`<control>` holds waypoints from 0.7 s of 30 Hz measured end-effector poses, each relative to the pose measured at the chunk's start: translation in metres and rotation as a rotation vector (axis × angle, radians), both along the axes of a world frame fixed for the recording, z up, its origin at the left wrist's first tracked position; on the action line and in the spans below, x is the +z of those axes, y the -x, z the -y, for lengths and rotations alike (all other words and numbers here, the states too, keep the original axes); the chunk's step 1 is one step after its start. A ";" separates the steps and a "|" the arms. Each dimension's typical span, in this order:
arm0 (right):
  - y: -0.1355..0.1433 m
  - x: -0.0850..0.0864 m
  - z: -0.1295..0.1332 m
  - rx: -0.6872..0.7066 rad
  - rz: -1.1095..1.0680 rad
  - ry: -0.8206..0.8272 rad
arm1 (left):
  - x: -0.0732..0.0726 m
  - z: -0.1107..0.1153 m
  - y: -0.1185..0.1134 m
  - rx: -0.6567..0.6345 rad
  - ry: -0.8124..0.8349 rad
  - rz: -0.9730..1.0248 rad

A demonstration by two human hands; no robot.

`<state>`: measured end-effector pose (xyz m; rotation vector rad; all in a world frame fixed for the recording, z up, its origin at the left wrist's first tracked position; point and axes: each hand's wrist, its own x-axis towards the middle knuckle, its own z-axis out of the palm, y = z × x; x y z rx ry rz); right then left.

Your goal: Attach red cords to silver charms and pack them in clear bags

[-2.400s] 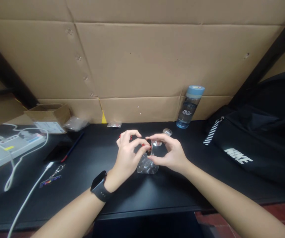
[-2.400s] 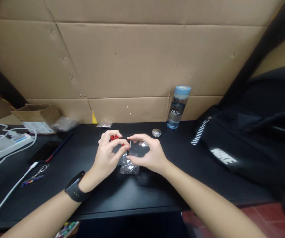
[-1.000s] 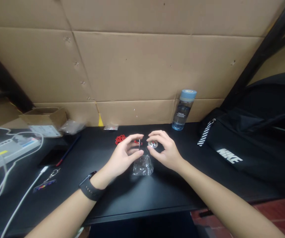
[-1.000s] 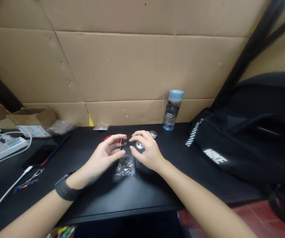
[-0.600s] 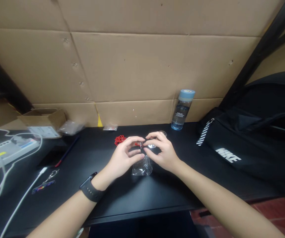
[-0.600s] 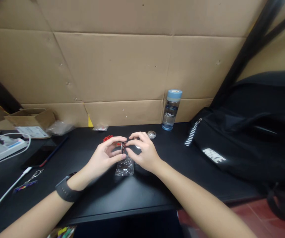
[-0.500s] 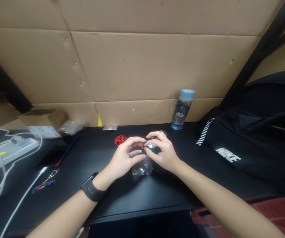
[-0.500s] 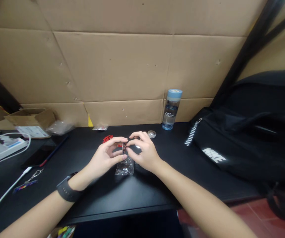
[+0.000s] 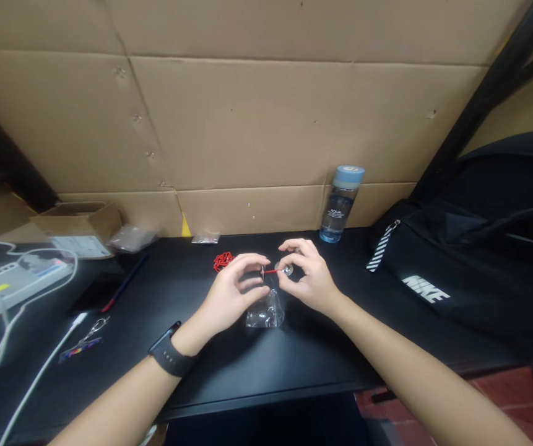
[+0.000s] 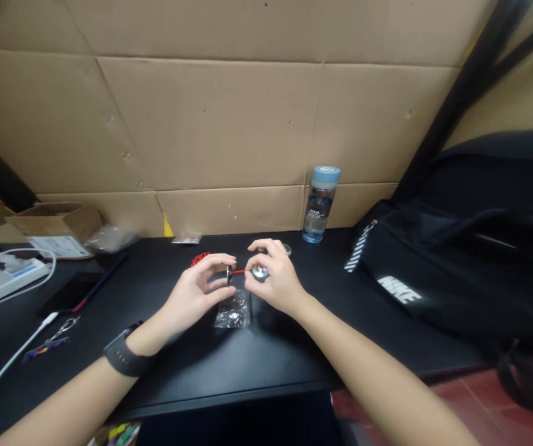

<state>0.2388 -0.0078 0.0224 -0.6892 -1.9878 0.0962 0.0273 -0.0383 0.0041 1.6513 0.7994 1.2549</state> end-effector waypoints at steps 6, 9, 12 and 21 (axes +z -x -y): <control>-0.003 0.001 -0.001 -0.001 -0.005 0.008 | -0.003 -0.002 0.001 0.044 -0.136 -0.125; -0.011 0.005 -0.007 -0.001 -0.019 0.024 | -0.004 -0.003 0.003 0.099 -0.212 -0.224; -0.029 0.008 -0.022 -0.054 -0.011 0.037 | -0.001 -0.006 0.009 0.169 -0.251 -0.309; -0.038 -0.008 -0.046 -0.122 0.083 0.028 | 0.005 -0.019 0.022 0.303 -0.392 -0.569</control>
